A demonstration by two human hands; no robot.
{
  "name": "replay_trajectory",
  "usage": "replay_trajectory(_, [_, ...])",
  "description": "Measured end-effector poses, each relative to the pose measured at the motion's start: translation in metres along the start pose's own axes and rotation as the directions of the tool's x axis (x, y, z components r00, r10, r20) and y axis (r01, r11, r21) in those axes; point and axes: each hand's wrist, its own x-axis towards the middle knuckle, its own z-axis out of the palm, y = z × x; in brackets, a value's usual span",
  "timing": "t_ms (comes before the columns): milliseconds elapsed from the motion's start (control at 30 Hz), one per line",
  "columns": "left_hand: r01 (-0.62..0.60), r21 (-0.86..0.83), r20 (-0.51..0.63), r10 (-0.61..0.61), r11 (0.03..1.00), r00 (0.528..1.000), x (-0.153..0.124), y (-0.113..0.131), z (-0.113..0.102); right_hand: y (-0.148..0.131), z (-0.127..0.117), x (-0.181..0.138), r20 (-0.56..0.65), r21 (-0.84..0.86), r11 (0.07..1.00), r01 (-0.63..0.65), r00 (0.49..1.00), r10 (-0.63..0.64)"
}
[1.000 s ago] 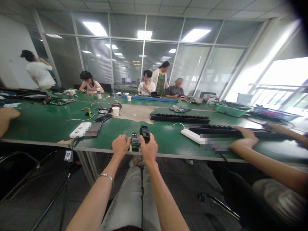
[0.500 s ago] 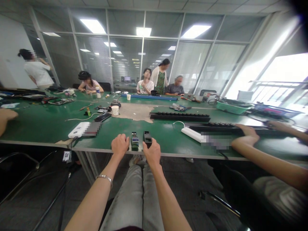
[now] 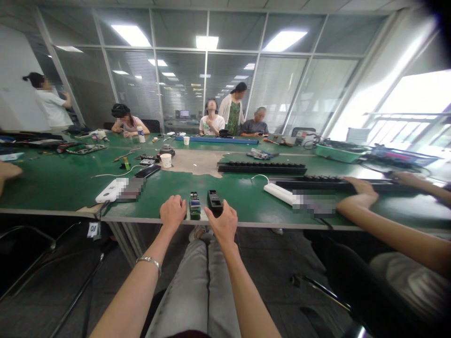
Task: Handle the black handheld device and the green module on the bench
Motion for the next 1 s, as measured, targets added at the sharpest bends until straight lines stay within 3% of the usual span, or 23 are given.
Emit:
replay_trajectory(200, [0.008, 0.007, -0.001, -0.008, 1.0, 1.0, -0.002, 0.001, -0.003, -0.008, 0.003, -0.005, -0.009, -0.037, 0.998, -0.055, 0.998, 0.055])
replay_trajectory(367, [0.01, -0.01, 0.001, -0.01, 1.0, 1.0, -0.001, -0.001, -0.002, -0.005, -0.002, -0.008, -0.006, 0.005, 1.0, -0.016, 1.0, 0.016])
replay_trajectory(467, [0.007, -0.024, 0.008, -0.007, 1.0, 1.0, -0.001, -0.002, -0.001, -0.01, -0.007, -0.004, 0.006, 0.053, 0.996, -0.066, 0.998, 0.066])
replay_trajectory(567, [0.016, -0.022, 0.004, -0.016, 1.0, 1.0, 0.0, -0.003, 0.0, -0.023, -0.014, 0.003, 0.021, 0.131, 0.982, -0.137, 0.991, 0.135])
replay_trajectory(667, [0.018, -0.016, -0.013, -0.018, 1.0, 1.0, -0.001, -0.003, 0.001, -0.041, -0.016, 0.006, 0.027, 0.168, 0.981, -0.101, 0.995, 0.098])
replay_trajectory(1000, [0.042, -0.026, 0.015, -0.041, 0.999, 0.999, 0.001, -0.002, -0.001, -0.079, 0.0, 0.006, 0.146, 0.03, 0.998, -0.05, 0.988, 0.045])
